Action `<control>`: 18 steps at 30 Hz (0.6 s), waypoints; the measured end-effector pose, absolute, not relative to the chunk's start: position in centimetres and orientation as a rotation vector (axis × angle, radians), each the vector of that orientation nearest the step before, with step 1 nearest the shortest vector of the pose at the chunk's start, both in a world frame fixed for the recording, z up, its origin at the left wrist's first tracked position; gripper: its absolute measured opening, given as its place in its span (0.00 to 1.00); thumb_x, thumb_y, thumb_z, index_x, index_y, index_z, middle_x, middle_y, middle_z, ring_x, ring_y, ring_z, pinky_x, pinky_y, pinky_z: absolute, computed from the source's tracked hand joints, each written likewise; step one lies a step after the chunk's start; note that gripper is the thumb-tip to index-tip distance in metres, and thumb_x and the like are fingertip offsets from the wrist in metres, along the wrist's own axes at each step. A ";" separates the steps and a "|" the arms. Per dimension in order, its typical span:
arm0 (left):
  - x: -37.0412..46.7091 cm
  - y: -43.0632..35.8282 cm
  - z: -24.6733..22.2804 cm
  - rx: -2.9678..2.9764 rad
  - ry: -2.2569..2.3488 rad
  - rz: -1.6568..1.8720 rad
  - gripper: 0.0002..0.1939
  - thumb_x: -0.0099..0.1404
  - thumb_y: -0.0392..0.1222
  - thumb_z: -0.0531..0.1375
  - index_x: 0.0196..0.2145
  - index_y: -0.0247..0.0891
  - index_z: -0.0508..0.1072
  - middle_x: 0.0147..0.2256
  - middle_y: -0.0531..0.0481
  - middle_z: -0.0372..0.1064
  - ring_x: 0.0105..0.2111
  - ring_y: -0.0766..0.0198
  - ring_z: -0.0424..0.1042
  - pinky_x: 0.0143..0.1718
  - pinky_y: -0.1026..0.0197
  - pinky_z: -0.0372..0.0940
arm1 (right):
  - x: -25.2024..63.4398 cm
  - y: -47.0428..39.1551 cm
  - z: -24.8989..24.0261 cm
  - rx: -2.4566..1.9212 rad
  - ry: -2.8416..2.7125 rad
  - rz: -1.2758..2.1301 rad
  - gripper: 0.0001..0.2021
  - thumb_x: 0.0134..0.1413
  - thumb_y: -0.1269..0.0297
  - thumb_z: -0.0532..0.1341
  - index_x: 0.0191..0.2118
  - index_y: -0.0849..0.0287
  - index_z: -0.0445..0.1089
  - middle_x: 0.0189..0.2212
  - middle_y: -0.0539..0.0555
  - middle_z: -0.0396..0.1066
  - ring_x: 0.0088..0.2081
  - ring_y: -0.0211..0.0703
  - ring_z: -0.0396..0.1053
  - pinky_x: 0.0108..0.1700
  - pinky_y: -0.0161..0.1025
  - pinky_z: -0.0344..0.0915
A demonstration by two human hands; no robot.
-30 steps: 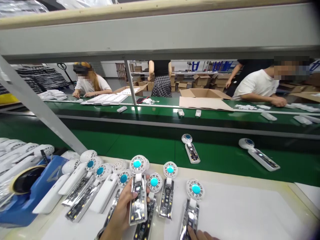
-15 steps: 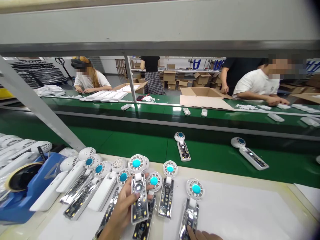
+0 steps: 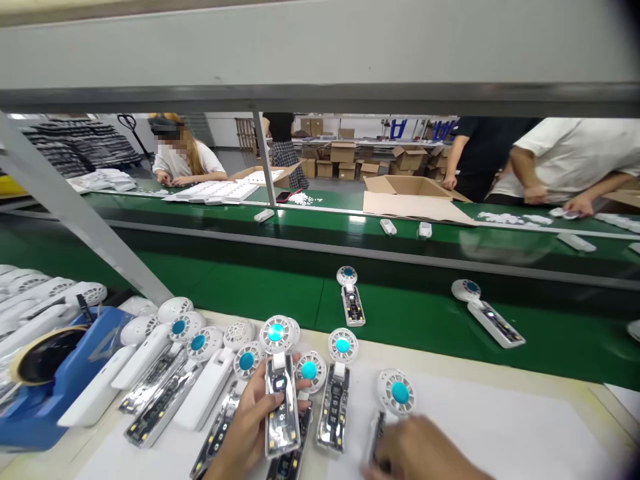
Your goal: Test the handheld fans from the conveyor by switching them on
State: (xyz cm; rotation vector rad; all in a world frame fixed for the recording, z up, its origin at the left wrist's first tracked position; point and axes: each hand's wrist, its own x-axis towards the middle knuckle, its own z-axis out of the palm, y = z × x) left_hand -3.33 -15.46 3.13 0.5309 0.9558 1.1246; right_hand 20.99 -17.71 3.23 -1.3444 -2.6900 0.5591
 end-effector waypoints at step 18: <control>-2.5 -15.9 2.5 0.606 0.928 1.164 0.33 0.47 0.36 0.64 0.51 0.41 0.58 0.37 0.45 0.71 0.32 0.56 0.73 0.31 0.61 0.66 | 20.3 -5.2 5.6 -1.411 -1.263 1.622 0.15 0.56 0.59 0.54 0.46 0.60 0.58 0.45 0.60 0.67 0.40 0.44 0.71 0.37 0.39 0.71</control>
